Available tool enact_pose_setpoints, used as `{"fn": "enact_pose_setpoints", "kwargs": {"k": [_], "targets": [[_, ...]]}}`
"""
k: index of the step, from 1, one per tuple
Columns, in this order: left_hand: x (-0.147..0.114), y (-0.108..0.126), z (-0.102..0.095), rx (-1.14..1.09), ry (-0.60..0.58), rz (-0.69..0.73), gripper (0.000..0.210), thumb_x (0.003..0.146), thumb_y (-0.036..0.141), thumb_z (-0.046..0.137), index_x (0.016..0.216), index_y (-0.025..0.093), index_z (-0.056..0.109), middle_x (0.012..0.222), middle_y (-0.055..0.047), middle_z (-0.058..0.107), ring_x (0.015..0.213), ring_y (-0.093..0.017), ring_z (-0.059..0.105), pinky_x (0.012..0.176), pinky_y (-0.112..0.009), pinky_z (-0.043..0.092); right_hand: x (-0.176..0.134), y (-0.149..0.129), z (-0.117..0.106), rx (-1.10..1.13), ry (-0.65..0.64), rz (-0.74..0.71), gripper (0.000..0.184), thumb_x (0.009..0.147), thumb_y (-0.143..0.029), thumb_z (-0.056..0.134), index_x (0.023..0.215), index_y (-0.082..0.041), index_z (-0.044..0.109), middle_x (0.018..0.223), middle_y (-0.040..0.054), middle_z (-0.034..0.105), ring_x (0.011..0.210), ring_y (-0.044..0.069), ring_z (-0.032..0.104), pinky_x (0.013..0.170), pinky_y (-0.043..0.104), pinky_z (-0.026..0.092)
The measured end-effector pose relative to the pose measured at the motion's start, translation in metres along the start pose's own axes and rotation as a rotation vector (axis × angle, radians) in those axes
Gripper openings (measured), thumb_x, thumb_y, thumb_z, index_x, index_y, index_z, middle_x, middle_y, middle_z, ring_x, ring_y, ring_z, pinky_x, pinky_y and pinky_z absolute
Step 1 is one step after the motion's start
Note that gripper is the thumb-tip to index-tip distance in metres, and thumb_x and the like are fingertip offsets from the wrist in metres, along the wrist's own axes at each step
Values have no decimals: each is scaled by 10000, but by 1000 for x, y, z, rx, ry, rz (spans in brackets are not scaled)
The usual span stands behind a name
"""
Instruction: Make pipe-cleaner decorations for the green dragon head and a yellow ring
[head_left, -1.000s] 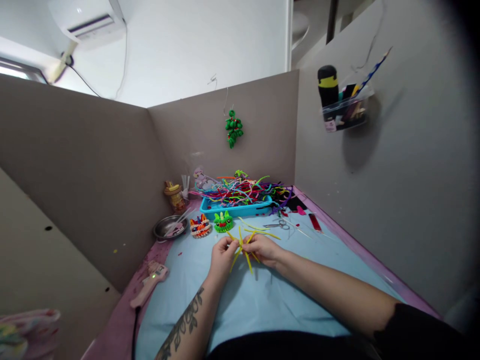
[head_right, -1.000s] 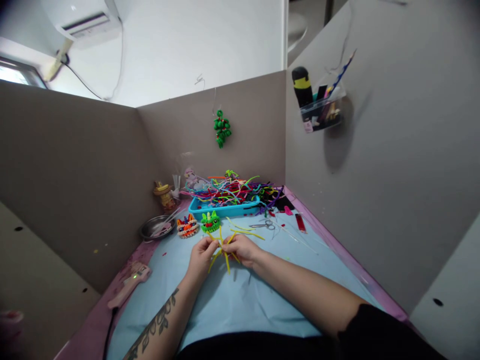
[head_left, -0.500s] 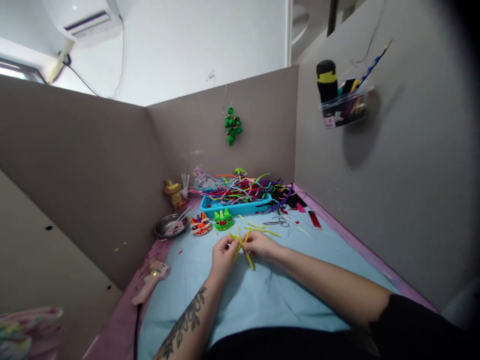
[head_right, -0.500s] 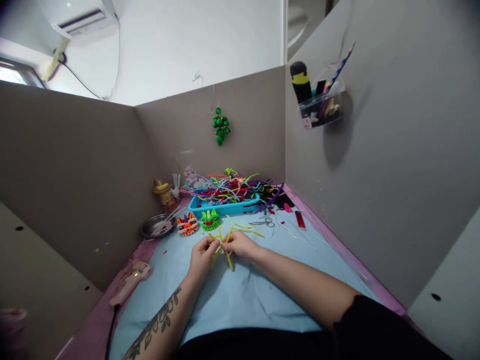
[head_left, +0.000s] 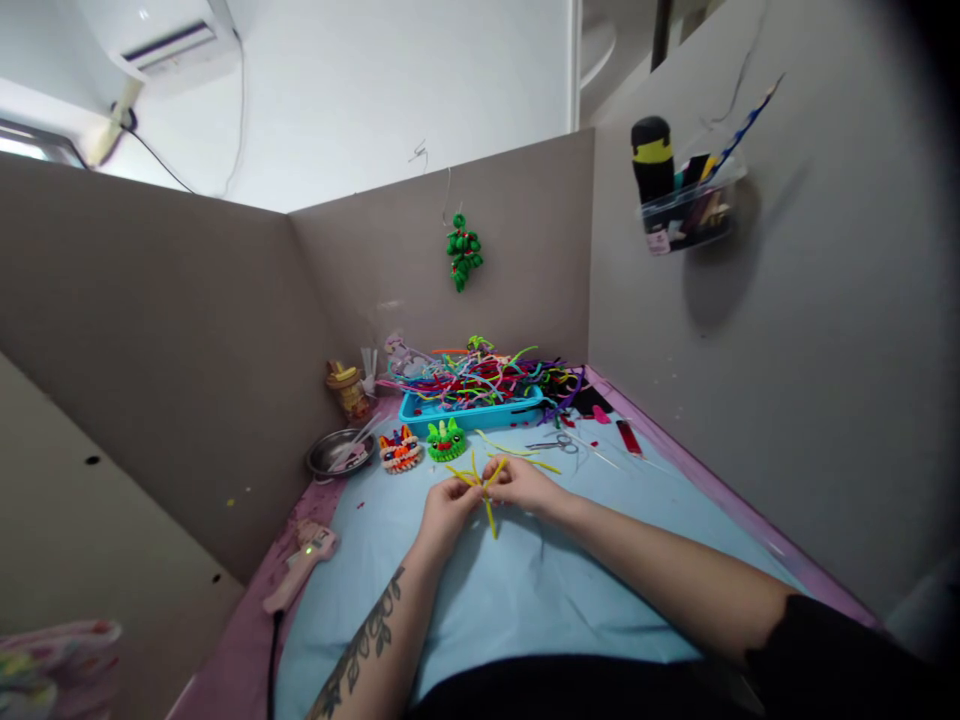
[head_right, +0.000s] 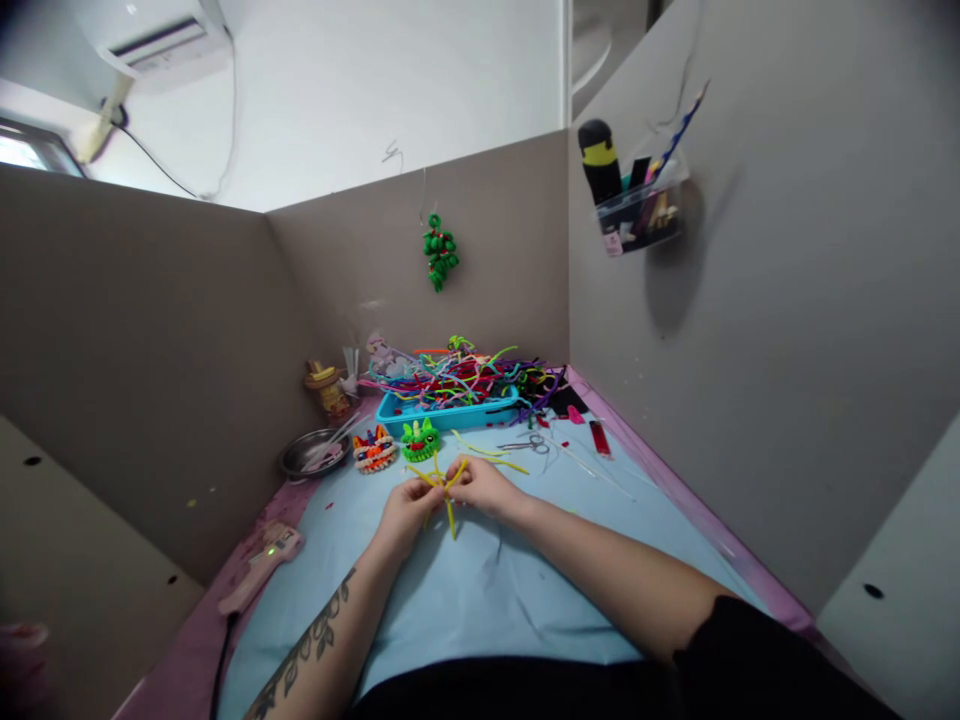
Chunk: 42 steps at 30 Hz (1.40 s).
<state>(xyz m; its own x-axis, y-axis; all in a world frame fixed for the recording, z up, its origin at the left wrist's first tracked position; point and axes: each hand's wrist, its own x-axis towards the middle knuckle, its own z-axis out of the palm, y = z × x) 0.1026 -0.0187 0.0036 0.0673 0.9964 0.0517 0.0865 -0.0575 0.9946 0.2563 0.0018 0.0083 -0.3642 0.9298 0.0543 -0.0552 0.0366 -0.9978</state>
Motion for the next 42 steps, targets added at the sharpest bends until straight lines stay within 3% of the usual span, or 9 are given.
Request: {"fn": "enact_pose_setpoints", "kwargs": {"k": [7,12,19,25,30,34,37,39,42], "targets": [[2,4,-5,1,137,31,320,605,426,682,540,142,548,499,-4,558,473,-105,475,495,-223,342,0,1,-14,-309,51,19,118,632,-224,613,583,-153,534,458,-39,500,400,66,400,419,200,278],[4,-1,-7,152,121,104,303,675,434,610,570,170,505,462,45,455,439,-98,400,456,-222,291,0,0,-20,-330,-6,-68,133,662,-245,587,590,-155,521,461,-51,455,441,71,379,446,199,264],[6,-5,-10,248,143,210,196,752,354,525,657,185,501,525,33,482,501,-120,437,505,-235,314,-5,-8,-15,-567,67,-154,132,665,-193,543,543,-155,511,515,-32,459,525,99,392,520,222,285],[8,-5,-12,70,147,185,249,693,341,604,734,211,397,536,58,519,468,-105,486,485,-216,346,-10,-14,-12,-696,163,-202,115,657,-174,549,543,-157,555,533,-14,518,550,118,441,534,226,287],[7,0,-10,-11,173,173,367,680,292,615,873,224,310,507,78,546,447,-111,520,480,-211,373,-15,-18,-10,-779,147,-249,128,671,-131,509,568,-152,582,596,9,577,610,130,492,575,226,314],[8,2,-11,-5,201,198,399,675,274,624,895,223,295,513,77,558,460,-118,545,494,-215,389,-16,-18,-9,-765,151,-173,128,677,-135,506,579,-147,587,553,-2,557,566,118,479,550,223,313],[9,1,-12,-16,170,185,403,672,277,629,895,224,298,501,86,545,450,-116,542,482,-207,377,-11,-15,-16,-650,39,-114,99,677,-193,549,602,-140,584,546,-8,545,539,111,468,527,220,326],[10,1,-13,-20,139,174,398,678,282,625,893,226,296,493,94,534,437,-109,527,474,-201,370,-6,-13,-23,-522,-10,-129,146,693,-280,573,716,-138,599,612,-2,571,554,112,482,534,223,355],[8,2,-12,-19,110,168,387,684,292,620,885,229,295,495,97,527,427,-101,511,473,-199,368,1,-12,-33,-400,119,-219,306,719,-394,565,903,-150,577,713,7,586,613,123,504,575,237,392]]}}
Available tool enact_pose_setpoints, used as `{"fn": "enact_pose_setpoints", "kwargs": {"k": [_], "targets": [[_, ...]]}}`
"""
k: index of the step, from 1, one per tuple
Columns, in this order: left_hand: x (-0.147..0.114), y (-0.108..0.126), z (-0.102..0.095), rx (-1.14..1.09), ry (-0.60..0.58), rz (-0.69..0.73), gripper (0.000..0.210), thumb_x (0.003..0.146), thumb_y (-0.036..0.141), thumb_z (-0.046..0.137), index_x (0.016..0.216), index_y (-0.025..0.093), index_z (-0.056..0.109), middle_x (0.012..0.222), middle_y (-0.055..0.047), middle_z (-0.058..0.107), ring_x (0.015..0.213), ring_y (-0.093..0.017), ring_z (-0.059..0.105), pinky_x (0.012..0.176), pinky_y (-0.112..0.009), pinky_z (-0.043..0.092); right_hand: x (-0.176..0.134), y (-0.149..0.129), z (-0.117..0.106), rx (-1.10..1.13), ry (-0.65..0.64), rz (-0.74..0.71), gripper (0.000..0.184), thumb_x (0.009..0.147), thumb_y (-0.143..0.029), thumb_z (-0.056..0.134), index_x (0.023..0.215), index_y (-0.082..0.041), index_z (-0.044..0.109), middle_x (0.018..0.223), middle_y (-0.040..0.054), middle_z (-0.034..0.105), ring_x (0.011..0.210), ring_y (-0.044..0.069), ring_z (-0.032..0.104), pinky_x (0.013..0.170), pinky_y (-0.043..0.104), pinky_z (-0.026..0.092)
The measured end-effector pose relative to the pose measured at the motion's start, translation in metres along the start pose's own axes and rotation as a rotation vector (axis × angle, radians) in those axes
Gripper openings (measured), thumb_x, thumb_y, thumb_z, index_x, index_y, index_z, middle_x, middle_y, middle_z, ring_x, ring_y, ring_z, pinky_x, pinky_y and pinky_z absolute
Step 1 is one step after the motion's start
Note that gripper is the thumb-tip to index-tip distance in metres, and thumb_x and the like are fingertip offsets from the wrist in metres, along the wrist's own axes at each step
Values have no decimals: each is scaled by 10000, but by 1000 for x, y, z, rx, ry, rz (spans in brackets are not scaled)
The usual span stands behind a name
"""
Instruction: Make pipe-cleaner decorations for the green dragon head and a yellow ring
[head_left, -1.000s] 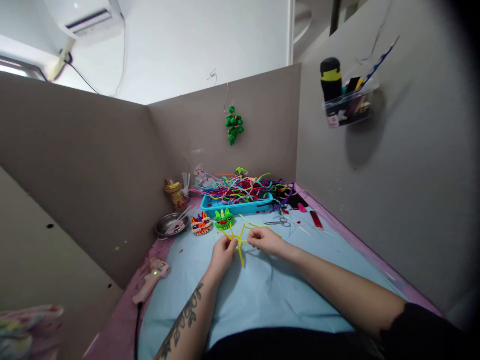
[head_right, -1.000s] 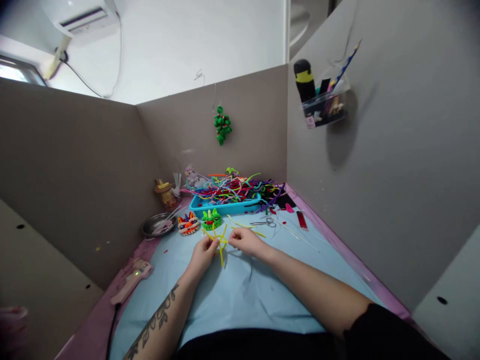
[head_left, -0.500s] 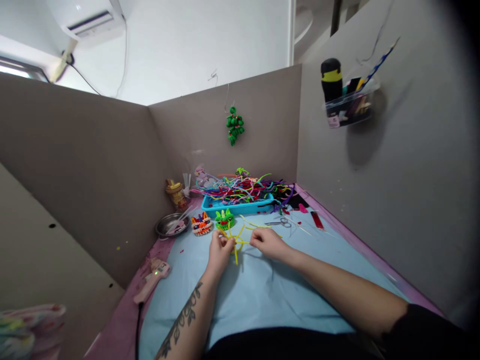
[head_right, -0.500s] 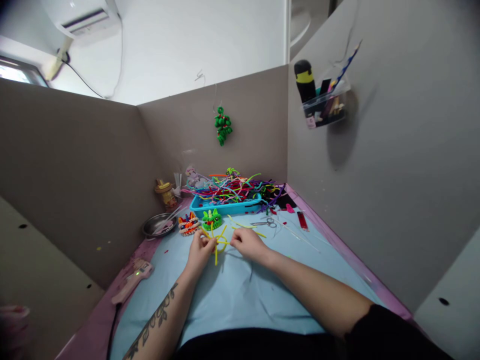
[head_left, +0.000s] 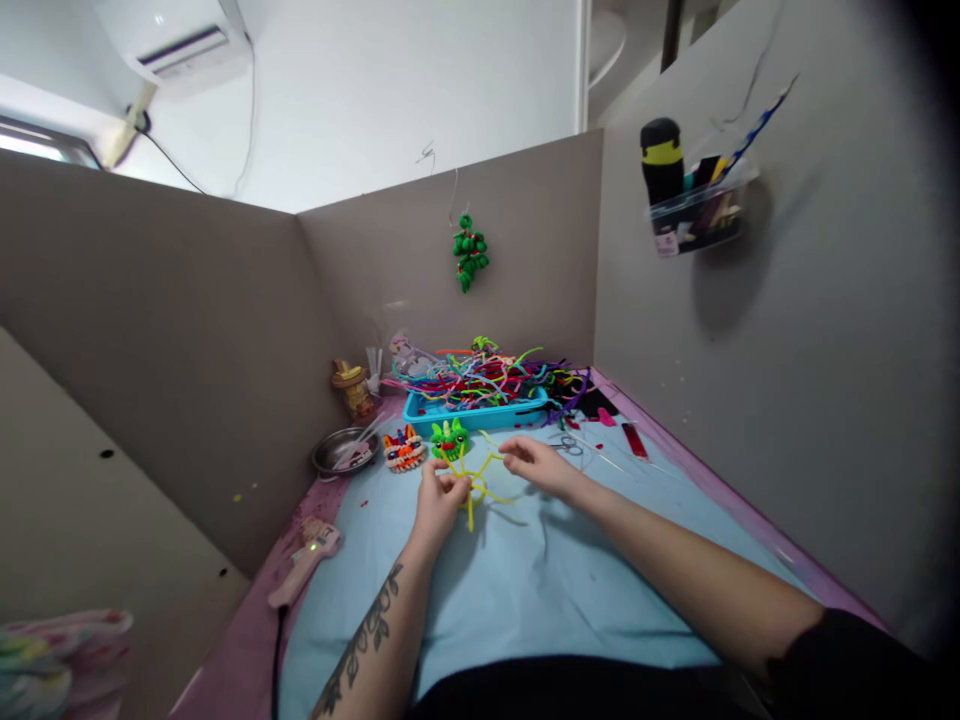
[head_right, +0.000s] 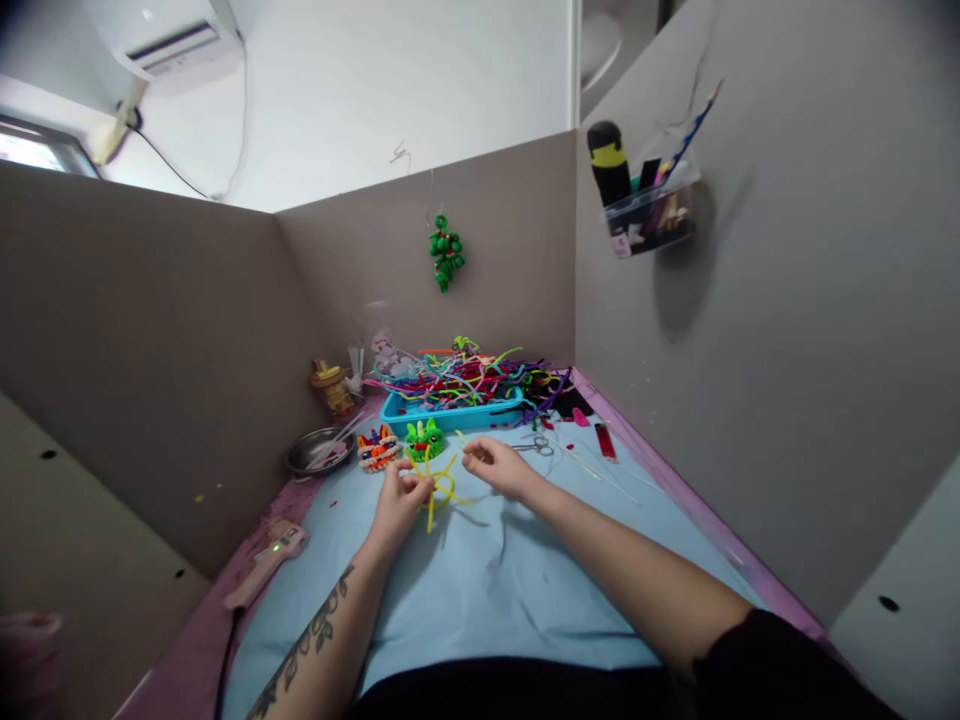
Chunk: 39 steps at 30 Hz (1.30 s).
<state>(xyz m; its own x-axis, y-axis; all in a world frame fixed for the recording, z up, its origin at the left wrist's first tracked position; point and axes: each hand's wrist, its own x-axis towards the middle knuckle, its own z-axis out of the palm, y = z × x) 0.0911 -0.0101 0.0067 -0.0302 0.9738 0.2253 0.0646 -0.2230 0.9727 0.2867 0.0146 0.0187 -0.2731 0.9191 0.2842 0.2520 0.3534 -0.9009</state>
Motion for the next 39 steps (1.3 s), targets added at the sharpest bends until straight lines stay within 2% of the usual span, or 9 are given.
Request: {"fn": "enact_pose_setpoints", "kwargs": {"k": [3,8,12,20,23,27,29,34,39], "targets": [[-3,4,2,8,-36,-1,375,687,292,618,874,228,300,490,100,516,428,-95,502,476,-194,359,2,1,1,-17,112,-29,265,727,-390,560,846,-155,587,706,7,581,639,131,506,599,246,396],[-7,8,5,31,-90,3,355,697,277,612,868,224,305,502,103,506,443,-82,481,481,-185,347,-1,-1,14,-63,112,-17,184,730,-308,528,621,-159,534,562,-28,494,542,106,427,520,224,330],[-6,5,6,39,-107,15,336,704,266,606,864,222,313,526,99,508,462,-77,483,491,-182,346,-2,0,17,59,99,-5,177,732,-307,515,623,-169,495,544,-41,462,524,102,420,505,216,322],[-6,-2,5,12,-124,7,352,682,286,641,846,224,335,531,98,496,465,-74,471,488,-179,329,-3,1,14,39,62,107,344,756,-402,510,508,-170,455,439,-44,436,441,87,385,456,219,273],[-6,1,5,-13,-167,6,343,689,284,641,838,223,337,538,96,499,476,-70,469,501,-180,336,-5,-2,15,205,36,154,314,726,-323,537,468,-167,446,397,-49,419,400,71,352,426,213,245],[-8,8,7,-113,-223,-8,347,697,282,644,810,223,321,545,98,497,488,-68,478,519,-184,354,-9,-2,23,768,-40,273,276,673,-277,571,481,-184,395,377,-69,373,339,54,291,370,208,173],[-10,10,7,-150,-245,-10,356,695,283,653,808,222,321,552,99,494,493,-64,481,526,-183,357,-10,0,28,918,-75,322,302,683,-298,552,478,-194,357,369,-72,340,326,54,274,359,208,178],[-11,10,7,-185,-266,-10,376,686,282,672,807,220,322,552,99,508,498,-64,498,529,-181,368,-9,7,33,976,-90,364,366,713,-334,534,464,-198,302,360,-69,307,327,50,263,355,202,202],[-10,11,7,-152,-189,-31,421,655,313,690,846,226,325,607,64,593,539,-100,571,568,-220,429,-9,3,20,972,-47,369,329,716,-416,590,574,-184,405,431,-63,379,380,65,355,370,184,232]]}}
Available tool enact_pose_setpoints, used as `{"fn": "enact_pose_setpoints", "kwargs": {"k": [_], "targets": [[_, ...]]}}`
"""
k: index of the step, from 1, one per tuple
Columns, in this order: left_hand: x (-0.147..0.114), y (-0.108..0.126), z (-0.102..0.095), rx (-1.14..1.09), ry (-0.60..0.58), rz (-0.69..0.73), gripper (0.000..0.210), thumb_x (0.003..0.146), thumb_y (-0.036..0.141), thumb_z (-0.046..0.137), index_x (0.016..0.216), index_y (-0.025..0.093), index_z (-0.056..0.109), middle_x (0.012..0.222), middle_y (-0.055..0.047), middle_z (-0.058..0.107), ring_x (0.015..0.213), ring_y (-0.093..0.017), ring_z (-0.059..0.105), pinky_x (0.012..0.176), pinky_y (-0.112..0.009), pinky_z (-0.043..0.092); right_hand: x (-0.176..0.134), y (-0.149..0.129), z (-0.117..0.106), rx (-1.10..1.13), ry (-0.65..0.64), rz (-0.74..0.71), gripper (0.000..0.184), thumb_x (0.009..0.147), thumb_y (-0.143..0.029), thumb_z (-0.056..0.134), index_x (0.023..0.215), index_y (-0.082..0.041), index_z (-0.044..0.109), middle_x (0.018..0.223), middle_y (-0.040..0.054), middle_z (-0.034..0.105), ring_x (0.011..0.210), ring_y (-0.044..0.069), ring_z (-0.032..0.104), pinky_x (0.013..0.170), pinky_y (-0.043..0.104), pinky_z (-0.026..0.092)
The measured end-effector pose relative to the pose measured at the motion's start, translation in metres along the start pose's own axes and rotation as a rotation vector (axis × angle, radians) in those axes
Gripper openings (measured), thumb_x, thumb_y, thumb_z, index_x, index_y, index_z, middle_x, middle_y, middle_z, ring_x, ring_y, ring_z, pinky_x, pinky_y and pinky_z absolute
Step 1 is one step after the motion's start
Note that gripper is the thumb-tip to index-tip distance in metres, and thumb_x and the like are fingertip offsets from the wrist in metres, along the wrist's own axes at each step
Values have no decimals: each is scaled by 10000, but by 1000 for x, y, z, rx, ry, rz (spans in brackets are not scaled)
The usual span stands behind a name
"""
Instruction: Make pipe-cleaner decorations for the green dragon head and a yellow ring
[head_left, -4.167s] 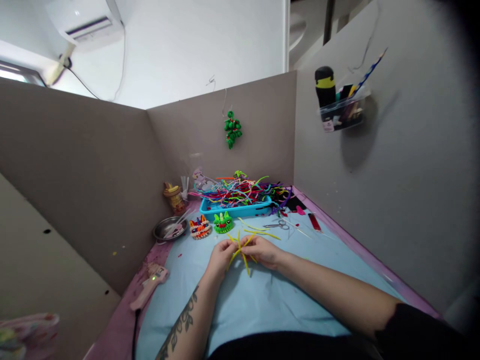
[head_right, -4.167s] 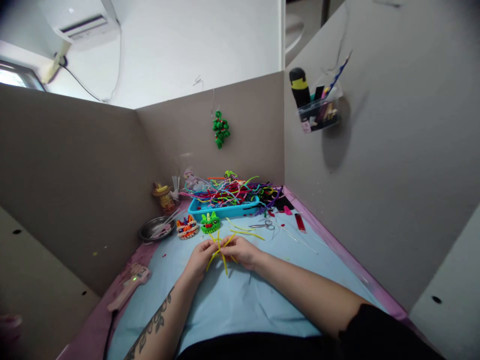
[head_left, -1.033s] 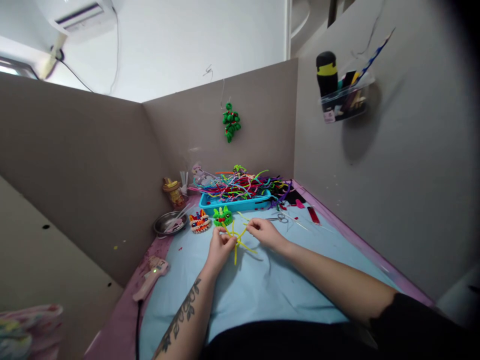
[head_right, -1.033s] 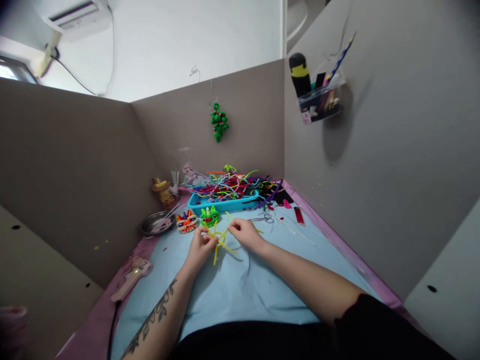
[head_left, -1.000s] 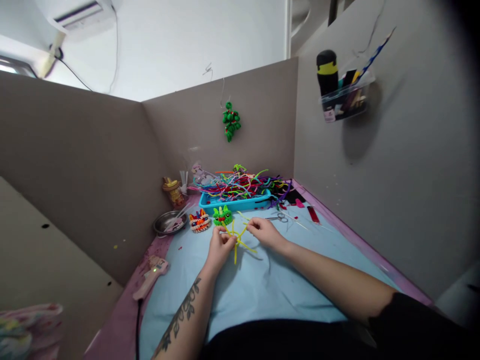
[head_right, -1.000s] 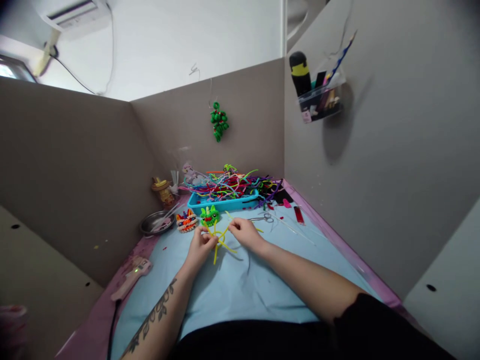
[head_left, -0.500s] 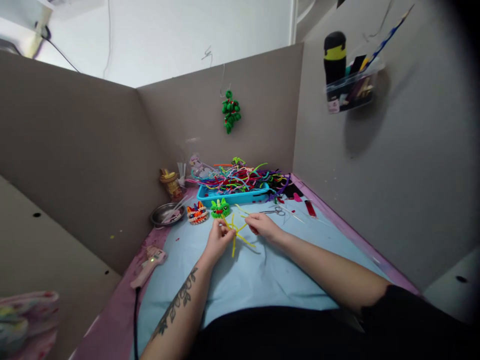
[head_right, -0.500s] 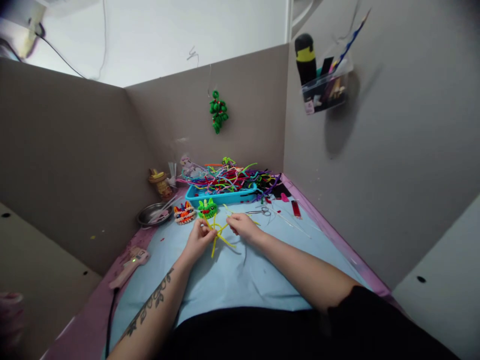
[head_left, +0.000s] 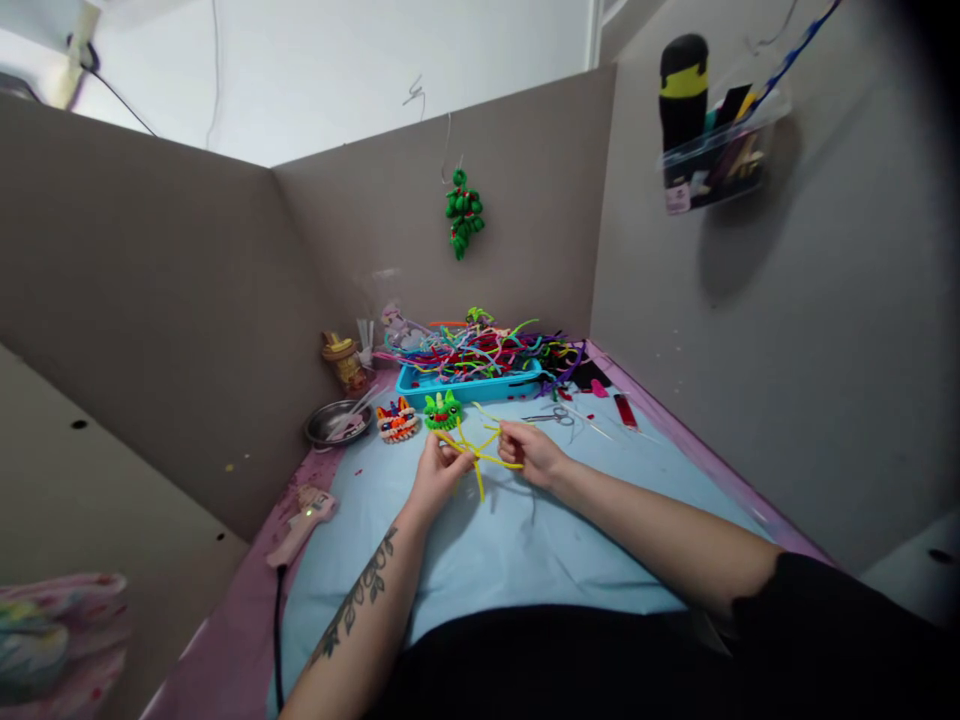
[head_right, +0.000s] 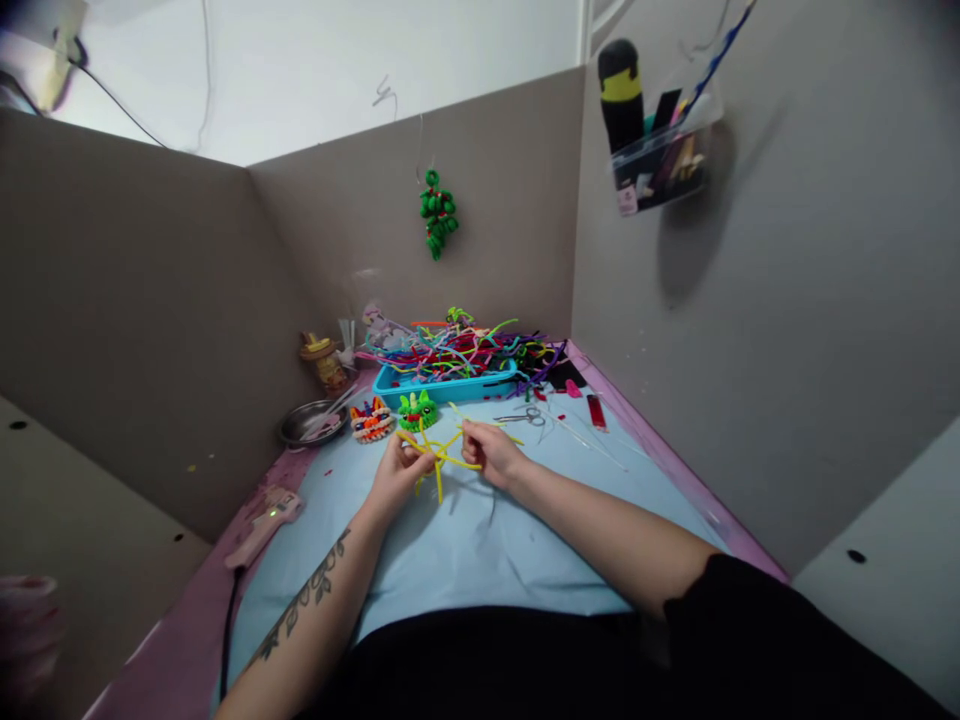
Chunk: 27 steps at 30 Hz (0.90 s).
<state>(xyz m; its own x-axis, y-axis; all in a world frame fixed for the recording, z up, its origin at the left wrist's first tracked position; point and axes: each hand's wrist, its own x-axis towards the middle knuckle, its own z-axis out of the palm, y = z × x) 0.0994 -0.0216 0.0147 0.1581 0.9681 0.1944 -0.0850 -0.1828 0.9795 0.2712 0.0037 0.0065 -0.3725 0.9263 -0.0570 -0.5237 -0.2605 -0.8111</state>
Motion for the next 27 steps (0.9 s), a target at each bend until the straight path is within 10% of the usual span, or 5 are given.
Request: {"fn": "enact_pose_setpoints", "kwargs": {"k": [6,18,27], "targets": [[1,1,2,77,64,-4,408,668,319,664,913,216,354,558,69,570,504,-108,567,542,-225,433,-4,2,3,-342,-12,-7,377,640,-489,670,827,-175,573,729,17,575,622,116,524,489,199,359],[4,-13,-10,80,-98,-50,336,658,298,690,890,174,481,654,26,577,530,-100,554,521,-225,434,2,2,3,-605,153,-85,241,566,-334,704,623,-118,615,518,-32,503,477,69,378,474,221,268],[1,-6,-9,109,-81,-102,253,652,331,696,747,146,552,577,12,577,482,-91,523,496,-210,403,4,-6,-8,-677,-107,-66,296,582,-373,716,732,-124,662,565,-27,533,503,73,409,491,211,272]]}}
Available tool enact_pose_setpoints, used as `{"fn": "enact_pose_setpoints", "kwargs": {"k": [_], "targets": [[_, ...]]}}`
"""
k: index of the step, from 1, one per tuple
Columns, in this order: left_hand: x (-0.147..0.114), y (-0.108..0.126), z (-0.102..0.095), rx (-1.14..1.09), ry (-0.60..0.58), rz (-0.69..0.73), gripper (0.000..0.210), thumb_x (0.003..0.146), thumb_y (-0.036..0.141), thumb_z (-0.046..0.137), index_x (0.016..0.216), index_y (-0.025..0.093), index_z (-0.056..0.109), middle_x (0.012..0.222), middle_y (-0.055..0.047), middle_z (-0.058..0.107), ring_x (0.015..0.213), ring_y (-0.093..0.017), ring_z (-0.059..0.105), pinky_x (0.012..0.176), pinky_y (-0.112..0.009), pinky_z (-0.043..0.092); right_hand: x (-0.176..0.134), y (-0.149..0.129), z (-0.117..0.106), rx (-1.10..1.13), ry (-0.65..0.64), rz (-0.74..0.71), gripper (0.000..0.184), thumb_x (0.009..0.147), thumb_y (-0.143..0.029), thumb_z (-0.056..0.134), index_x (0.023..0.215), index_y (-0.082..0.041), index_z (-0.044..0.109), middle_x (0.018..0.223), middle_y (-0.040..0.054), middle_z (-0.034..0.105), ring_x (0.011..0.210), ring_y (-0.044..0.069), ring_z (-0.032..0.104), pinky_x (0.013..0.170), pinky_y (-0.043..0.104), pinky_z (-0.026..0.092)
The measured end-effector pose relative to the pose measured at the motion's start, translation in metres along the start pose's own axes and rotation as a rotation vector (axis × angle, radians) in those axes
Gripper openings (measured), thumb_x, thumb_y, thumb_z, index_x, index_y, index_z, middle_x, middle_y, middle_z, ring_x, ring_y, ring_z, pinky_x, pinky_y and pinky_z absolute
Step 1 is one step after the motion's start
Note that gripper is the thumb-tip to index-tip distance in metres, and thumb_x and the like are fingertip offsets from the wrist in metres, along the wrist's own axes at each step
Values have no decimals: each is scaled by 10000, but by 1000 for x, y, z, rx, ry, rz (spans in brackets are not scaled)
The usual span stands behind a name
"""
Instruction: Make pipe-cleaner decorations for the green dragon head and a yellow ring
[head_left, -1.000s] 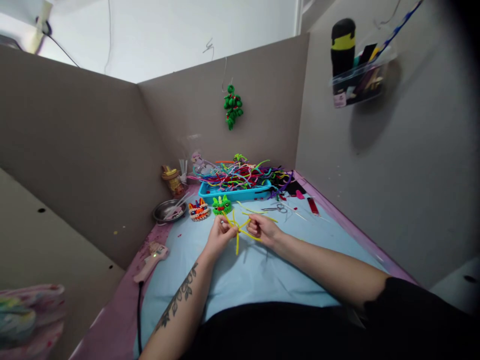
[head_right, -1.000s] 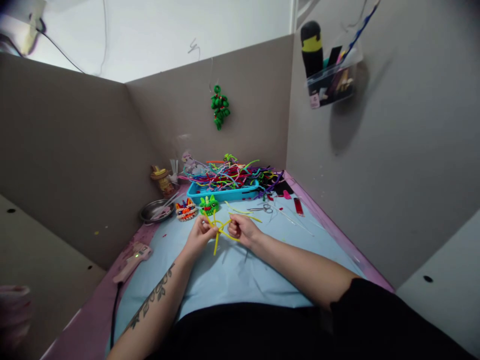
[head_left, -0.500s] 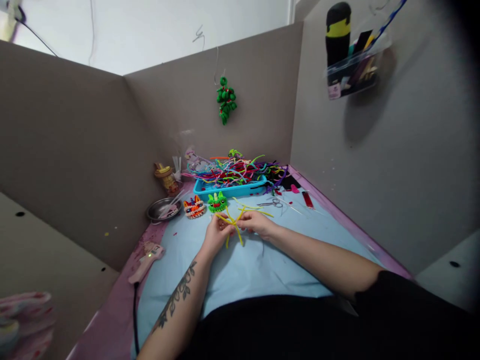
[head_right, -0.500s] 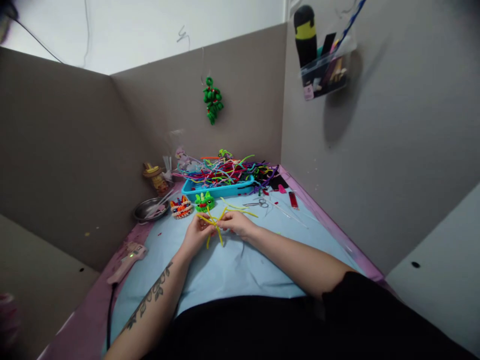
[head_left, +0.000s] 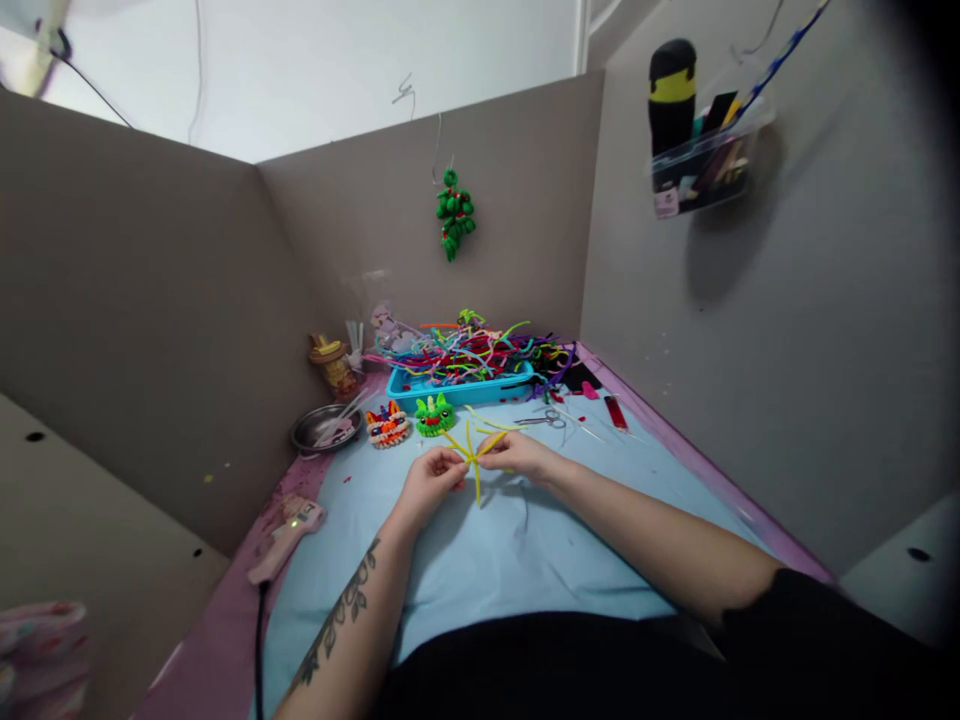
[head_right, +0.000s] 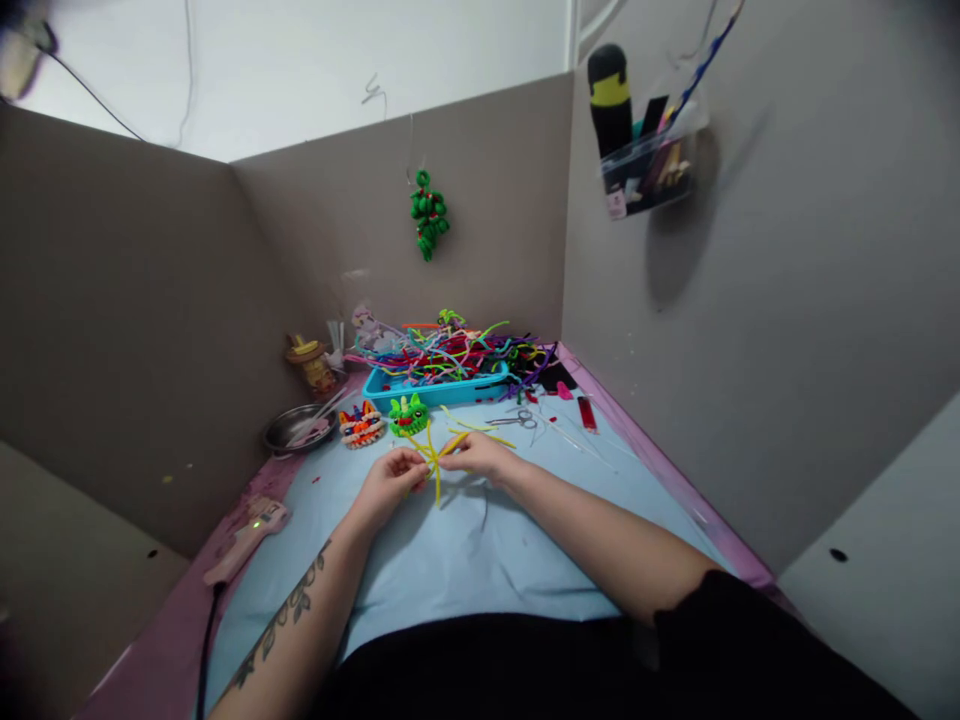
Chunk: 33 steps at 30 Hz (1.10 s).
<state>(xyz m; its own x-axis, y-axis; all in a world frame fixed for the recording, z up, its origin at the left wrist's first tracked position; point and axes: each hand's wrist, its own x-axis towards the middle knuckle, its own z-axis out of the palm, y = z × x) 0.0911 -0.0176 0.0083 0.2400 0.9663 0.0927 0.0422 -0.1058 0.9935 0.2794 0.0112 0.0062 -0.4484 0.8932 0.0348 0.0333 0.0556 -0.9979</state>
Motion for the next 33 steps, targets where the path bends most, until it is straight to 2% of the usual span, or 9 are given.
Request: {"fn": "enact_pose_setpoints", "kwargs": {"k": [6,12,18,21,24,26,30,33], "targets": [[0,1,3,41,-49,27,221,662,332,680,728,143,587,536,21,548,442,-77,467,461,-198,352,2,4,4,-6,89,-23,249,570,-333,710,679,-113,670,591,-9,572,547,96,459,543,231,327],[0,-2,-3,157,45,-5,230,692,367,634,730,141,622,552,13,569,385,-57,404,392,-186,304,1,-2,5,-12,321,37,194,567,-294,687,641,-117,660,572,-8,580,558,109,473,564,243,345],[-3,1,-8,149,43,-70,226,629,330,688,757,146,663,505,14,572,392,-87,453,401,-198,321,2,-2,2,-101,387,24,165,583,-283,659,581,-123,618,505,-33,520,496,91,418,507,230,302],[-3,6,-16,68,24,-103,347,628,403,693,859,143,679,595,-33,629,488,-112,517,426,-190,330,1,-3,-4,-64,305,52,161,583,-282,668,586,-126,626,507,-30,528,497,88,420,503,224,302],[-3,11,-22,-171,6,-119,504,695,557,581,977,147,660,805,-93,657,635,-124,546,457,-179,342,-2,-8,-7,25,105,92,133,563,-256,675,578,-132,629,502,-26,531,490,82,415,496,221,292],[-3,12,-22,-274,9,-116,507,694,560,588,977,145,657,868,-96,637,646,-109,522,459,-173,330,-6,-11,-4,67,-12,110,110,546,-229,673,569,-131,629,489,-28,523,477,75,403,487,218,278],[-5,10,-12,-280,-52,-87,392,652,437,690,905,138,661,790,-51,603,562,-70,451,460,-172,299,-12,-13,8,69,-134,157,99,540,-212,662,565,-122,627,464,-36,509,450,62,381,470,213,254],[-5,9,-4,-252,-33,-78,312,626,402,714,764,132,641,688,-16,568,514,-60,413,469,-183,293,-13,-12,13,62,-191,175,100,554,-215,651,559,-122,615,454,-42,491,439,57,360,462,213,236]]}}
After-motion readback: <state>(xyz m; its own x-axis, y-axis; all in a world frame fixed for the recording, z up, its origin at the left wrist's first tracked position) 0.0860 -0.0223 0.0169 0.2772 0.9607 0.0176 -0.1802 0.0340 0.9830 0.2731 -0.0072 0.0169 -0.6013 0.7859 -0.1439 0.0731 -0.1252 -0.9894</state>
